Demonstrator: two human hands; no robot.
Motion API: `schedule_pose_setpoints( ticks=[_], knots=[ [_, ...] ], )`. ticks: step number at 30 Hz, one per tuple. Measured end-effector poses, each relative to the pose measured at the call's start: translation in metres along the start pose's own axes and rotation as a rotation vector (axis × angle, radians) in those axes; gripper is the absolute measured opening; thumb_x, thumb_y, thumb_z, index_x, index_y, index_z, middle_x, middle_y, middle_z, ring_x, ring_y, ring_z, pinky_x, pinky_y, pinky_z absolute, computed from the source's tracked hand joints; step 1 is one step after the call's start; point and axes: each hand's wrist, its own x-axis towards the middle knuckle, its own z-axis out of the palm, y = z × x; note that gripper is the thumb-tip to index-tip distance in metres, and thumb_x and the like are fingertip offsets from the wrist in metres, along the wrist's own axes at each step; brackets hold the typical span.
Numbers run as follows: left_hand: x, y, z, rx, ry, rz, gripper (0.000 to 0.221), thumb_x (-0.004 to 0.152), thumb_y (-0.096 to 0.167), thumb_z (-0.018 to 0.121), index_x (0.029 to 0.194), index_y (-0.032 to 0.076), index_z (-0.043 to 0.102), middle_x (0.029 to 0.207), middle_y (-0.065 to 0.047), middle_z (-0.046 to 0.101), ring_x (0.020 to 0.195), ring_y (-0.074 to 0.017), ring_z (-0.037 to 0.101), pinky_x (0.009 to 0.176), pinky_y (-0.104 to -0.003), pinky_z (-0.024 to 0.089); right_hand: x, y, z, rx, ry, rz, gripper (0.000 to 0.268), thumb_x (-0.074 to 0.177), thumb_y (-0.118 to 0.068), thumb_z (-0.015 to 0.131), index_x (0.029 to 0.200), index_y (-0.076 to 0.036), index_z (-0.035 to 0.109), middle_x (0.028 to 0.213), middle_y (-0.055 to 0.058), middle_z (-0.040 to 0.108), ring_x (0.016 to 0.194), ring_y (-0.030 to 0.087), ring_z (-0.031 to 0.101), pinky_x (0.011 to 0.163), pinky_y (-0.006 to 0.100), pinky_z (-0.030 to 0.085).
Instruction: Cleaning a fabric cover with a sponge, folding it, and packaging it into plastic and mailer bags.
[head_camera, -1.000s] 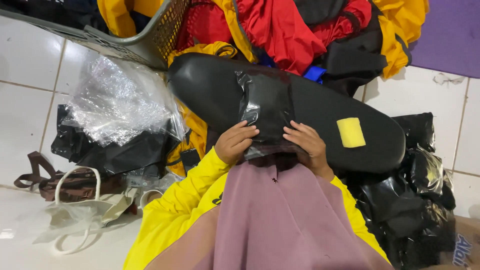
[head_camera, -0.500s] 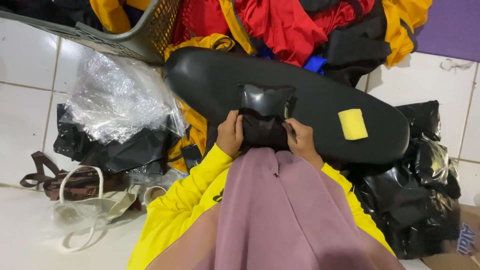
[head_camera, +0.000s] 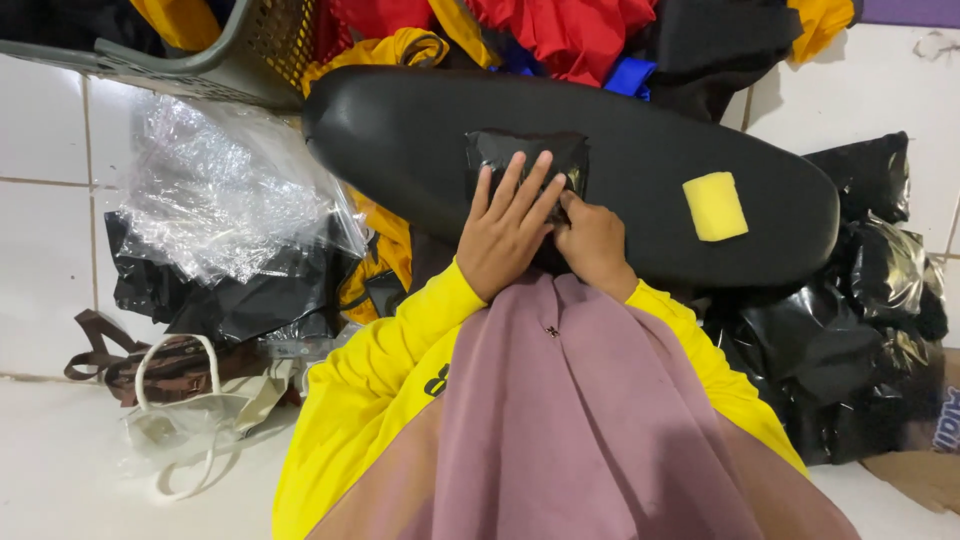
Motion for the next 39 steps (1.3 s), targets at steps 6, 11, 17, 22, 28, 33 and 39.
schedule_pose_setpoints(
  ticks=[6, 11, 17, 22, 28, 33, 39],
  knots=[
    [-0.006, -0.010, 0.012, -0.102, -0.295, -0.090, 0.068, 0.106, 0.035, 0.048, 0.166, 0.012, 0.027, 0.173, -0.015, 0.017, 0.160, -0.0390, 0.012, 0.126, -0.060, 0.007, -0.011, -0.012, -0.019, -0.049, 0.401, -0.118, 0.034, 0.082, -0.005, 0.072, 0.111, -0.016, 0.059, 0.080, 0.003, 0.065, 0.074, 0.026, 0.071, 0.066, 0.041, 0.057],
    [-0.021, -0.011, 0.034, -0.098, -0.250, -0.097, 0.065, 0.111, 0.042, 0.026, 0.168, 0.013, 0.019, 0.175, -0.014, 0.013, 0.161, -0.0378, 0.009, 0.127, -0.059, 0.004, 0.005, -0.046, -0.030, 0.030, 0.448, -0.437, 0.049, 0.102, -0.044, 0.058, 0.138, -0.011, 0.056, 0.148, 0.018, 0.049, 0.132, 0.046, 0.044, 0.108, 0.058, 0.037],
    [-0.028, -0.020, 0.058, -0.123, -0.263, -0.063, 0.069, 0.106, 0.047, 0.040, 0.165, 0.014, 0.026, 0.174, -0.011, 0.016, 0.160, -0.0388, 0.004, 0.126, -0.060, -0.005, 0.024, -0.041, 0.010, -0.006, 0.187, -0.486, 0.074, 0.106, -0.064, 0.030, 0.164, -0.018, 0.036, 0.171, 0.020, 0.020, 0.155, 0.049, 0.013, 0.117, 0.073, 0.006],
    [-0.024, -0.017, 0.054, -0.125, -0.254, -0.063, 0.072, 0.105, 0.050, 0.043, 0.166, 0.014, 0.025, 0.173, -0.013, 0.016, 0.160, -0.0371, 0.003, 0.126, -0.060, -0.004, 0.024, -0.031, 0.012, 0.087, 0.119, -0.480, 0.077, 0.107, -0.061, 0.039, 0.167, -0.015, 0.027, 0.172, 0.024, 0.006, 0.158, 0.047, 0.004, 0.119, 0.071, 0.000],
    [-0.022, -0.010, 0.054, -0.149, -0.137, -0.115, 0.067, 0.107, 0.045, 0.035, 0.164, 0.010, 0.028, 0.172, -0.013, 0.022, 0.161, -0.0332, 0.011, 0.129, -0.053, 0.003, 0.036, 0.000, 0.016, 0.458, -0.097, -0.449, 0.093, 0.103, -0.047, 0.062, 0.170, -0.013, 0.007, 0.174, 0.018, -0.005, 0.159, 0.039, 0.006, 0.120, 0.069, 0.002],
    [-0.020, -0.010, 0.061, -0.145, -0.106, -0.111, 0.069, 0.104, 0.044, 0.037, 0.162, 0.007, 0.030, 0.170, -0.015, 0.026, 0.160, -0.0341, 0.016, 0.129, -0.051, 0.007, 0.035, -0.005, 0.015, 0.327, -0.052, -0.418, 0.077, 0.110, -0.039, 0.051, 0.168, -0.009, 0.011, 0.173, 0.020, 0.004, 0.158, 0.042, 0.012, 0.120, 0.070, 0.006],
    [-0.018, -0.009, 0.055, -0.120, -0.137, -0.122, 0.070, 0.099, 0.039, 0.038, 0.162, 0.008, 0.029, 0.170, -0.013, 0.025, 0.161, -0.0328, 0.013, 0.129, -0.051, 0.005, 0.035, -0.005, 0.016, 0.273, -0.063, -0.401, 0.076, 0.112, -0.046, 0.043, 0.169, -0.011, 0.008, 0.173, 0.019, 0.002, 0.158, 0.042, 0.008, 0.121, 0.069, 0.006]
  ],
)
